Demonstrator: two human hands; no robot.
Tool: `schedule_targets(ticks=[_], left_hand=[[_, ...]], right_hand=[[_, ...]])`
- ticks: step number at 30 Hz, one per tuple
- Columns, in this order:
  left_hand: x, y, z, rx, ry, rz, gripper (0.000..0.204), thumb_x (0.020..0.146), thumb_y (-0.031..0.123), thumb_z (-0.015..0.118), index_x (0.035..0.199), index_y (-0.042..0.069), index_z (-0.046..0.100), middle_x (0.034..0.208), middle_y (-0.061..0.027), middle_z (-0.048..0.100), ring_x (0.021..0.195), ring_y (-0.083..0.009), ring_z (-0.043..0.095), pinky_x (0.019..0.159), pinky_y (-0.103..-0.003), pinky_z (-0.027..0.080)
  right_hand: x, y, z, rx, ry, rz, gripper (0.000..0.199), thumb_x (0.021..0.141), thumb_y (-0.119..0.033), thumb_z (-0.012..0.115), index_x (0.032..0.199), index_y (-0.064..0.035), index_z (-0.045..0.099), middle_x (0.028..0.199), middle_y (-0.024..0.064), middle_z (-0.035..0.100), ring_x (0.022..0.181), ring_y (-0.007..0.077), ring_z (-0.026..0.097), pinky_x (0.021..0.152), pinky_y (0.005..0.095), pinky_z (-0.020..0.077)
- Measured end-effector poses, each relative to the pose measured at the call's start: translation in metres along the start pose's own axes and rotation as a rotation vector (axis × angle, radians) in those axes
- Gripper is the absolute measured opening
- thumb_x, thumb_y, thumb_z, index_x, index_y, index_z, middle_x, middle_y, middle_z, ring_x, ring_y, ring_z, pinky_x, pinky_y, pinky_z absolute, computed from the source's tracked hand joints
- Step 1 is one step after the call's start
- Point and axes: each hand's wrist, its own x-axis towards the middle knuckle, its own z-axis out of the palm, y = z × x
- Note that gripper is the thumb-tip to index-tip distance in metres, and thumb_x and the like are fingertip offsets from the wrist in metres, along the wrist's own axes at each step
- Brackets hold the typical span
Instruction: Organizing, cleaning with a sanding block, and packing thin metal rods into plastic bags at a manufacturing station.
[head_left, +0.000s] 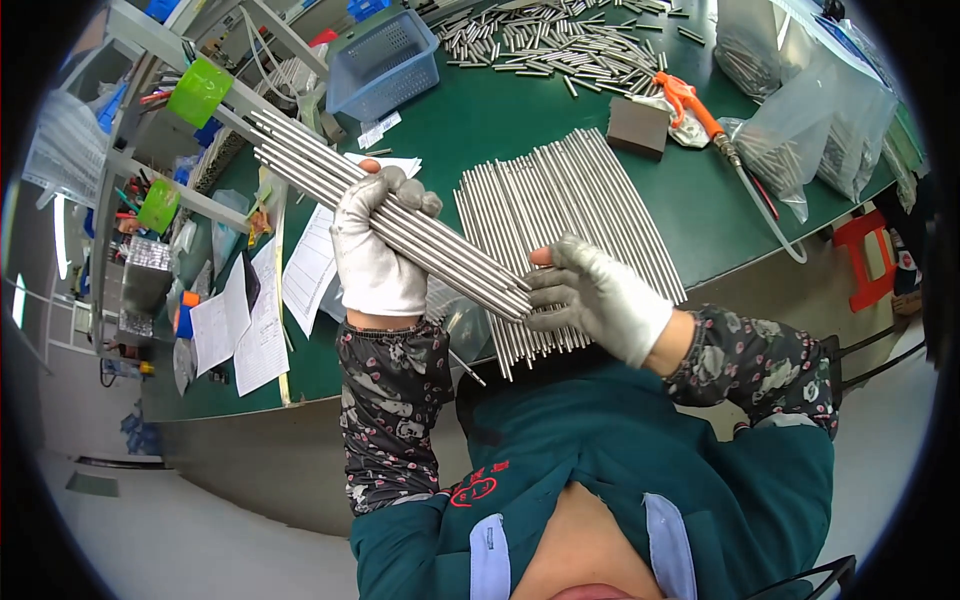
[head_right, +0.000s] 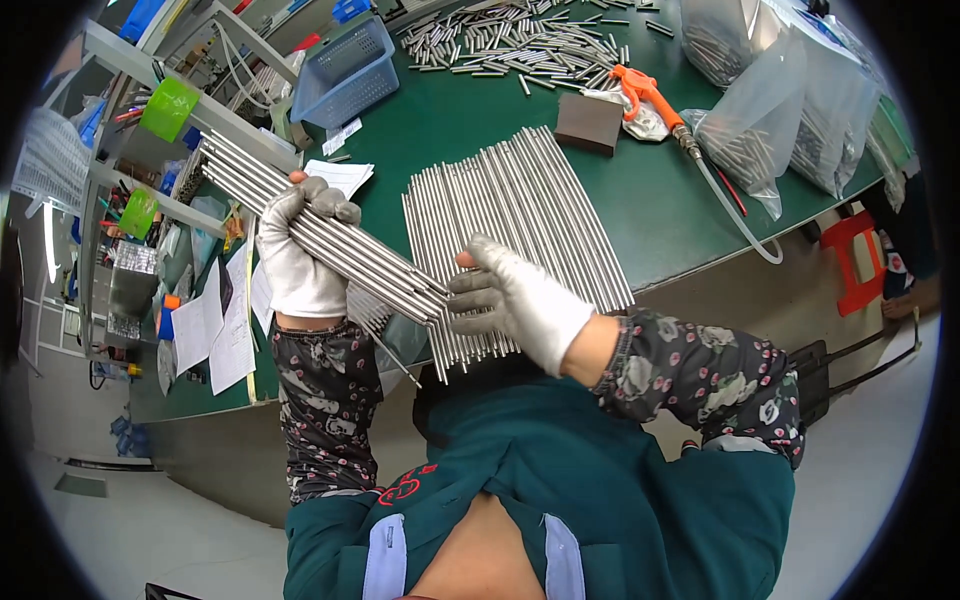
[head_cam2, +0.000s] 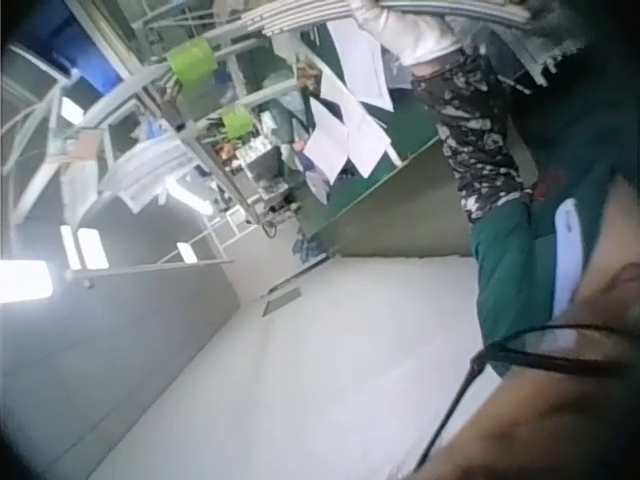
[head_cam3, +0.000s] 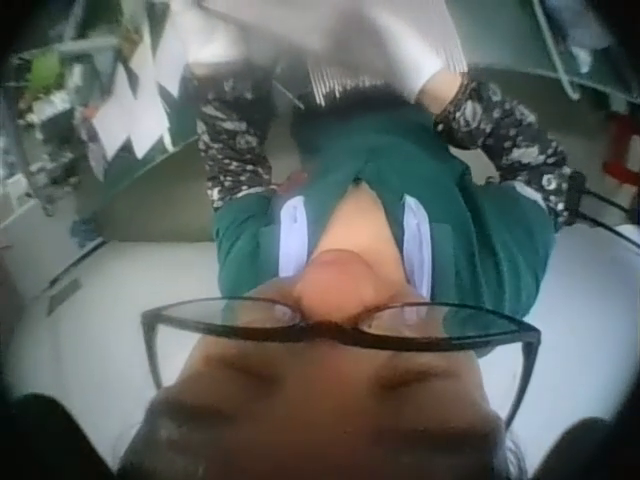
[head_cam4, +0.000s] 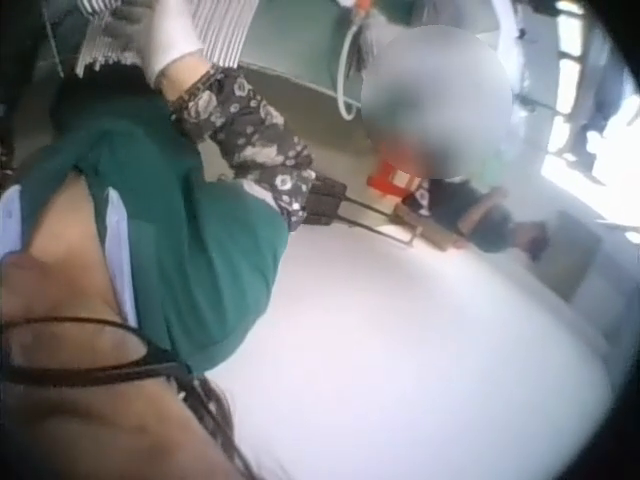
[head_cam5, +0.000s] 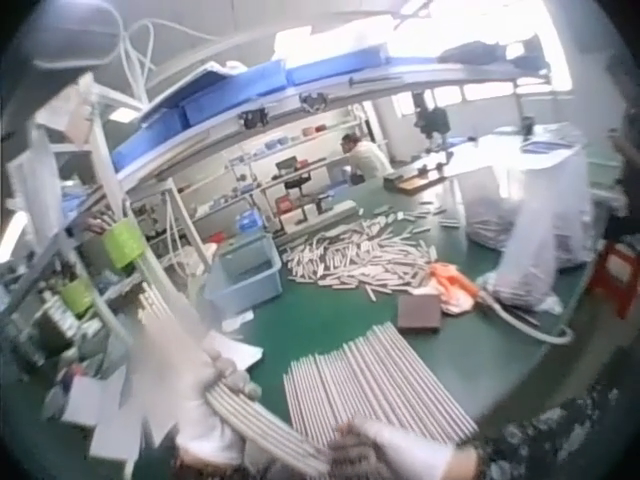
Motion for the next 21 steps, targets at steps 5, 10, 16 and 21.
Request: schedule_targets(ticks=[5, 10, 16, 21], left_hand=[[-0.013, -0.02, 0.012, -0.004, -0.011, 0.038, 0.026, 0.079, 0.003, 0.054, 0.104, 0.002, 0.046, 0.076, -0.0036, 0.046, 0.07, -0.0153, 0.05, 0.068, -0.034, 0.047], [-0.032, -0.029, 0.035, 0.101, 0.037, -0.105, 0.029, 0.079, 0.002, 0.054, 0.106, 0.004, 0.046, 0.077, -0.0034, 0.047, 0.069, -0.0153, 0.051, 0.066, -0.031, 0.049], [-0.03, -0.061, 0.048, 0.298, 0.023, -0.335, 0.025, 0.08, 0.006, 0.06, 0.101, 0.002, 0.049, 0.082, -0.0097, 0.058, 0.076, -0.0221, 0.061, 0.072, -0.034, 0.053], [-0.026, -0.07, 0.052, 0.542, -0.141, -0.524, 0.055, 0.082, 0.016, 0.063, 0.126, -0.002, 0.037, 0.113, -0.012, 0.052, 0.104, -0.019, 0.051, 0.091, -0.031, 0.042]], right_hand=[[0.017, 0.013, 0.026, 0.123, -0.207, -0.021, 0.041, 0.091, -0.038, 0.048, 0.111, -0.003, 0.046, 0.098, 0.012, 0.058, 0.086, 0.0191, 0.06, 0.075, 0.034, 0.0524], [0.008, -0.012, 0.018, -0.496, -0.33, -0.092, 0.052, 0.07, -0.028, 0.073, 0.102, 0.0041, 0.047, 0.079, 0.0053, 0.057, 0.068, 0.0114, 0.055, 0.062, 0.0243, 0.0468], [-0.033, -0.022, 0.012, -0.429, -0.087, 0.07, 0.03, 0.067, -0.009, 0.062, 0.091, -0.003, 0.045, 0.064, 0.004, 0.05, 0.048, 0.0134, 0.051, 0.042, 0.0254, 0.044], [-0.055, -0.04, -0.018, -0.461, 0.123, 0.095, 0.025, 0.066, -0.009, 0.063, 0.087, -0.0051, 0.049, 0.061, 0.0034, 0.05, 0.047, 0.0138, 0.052, 0.04, 0.0254, 0.0451]])
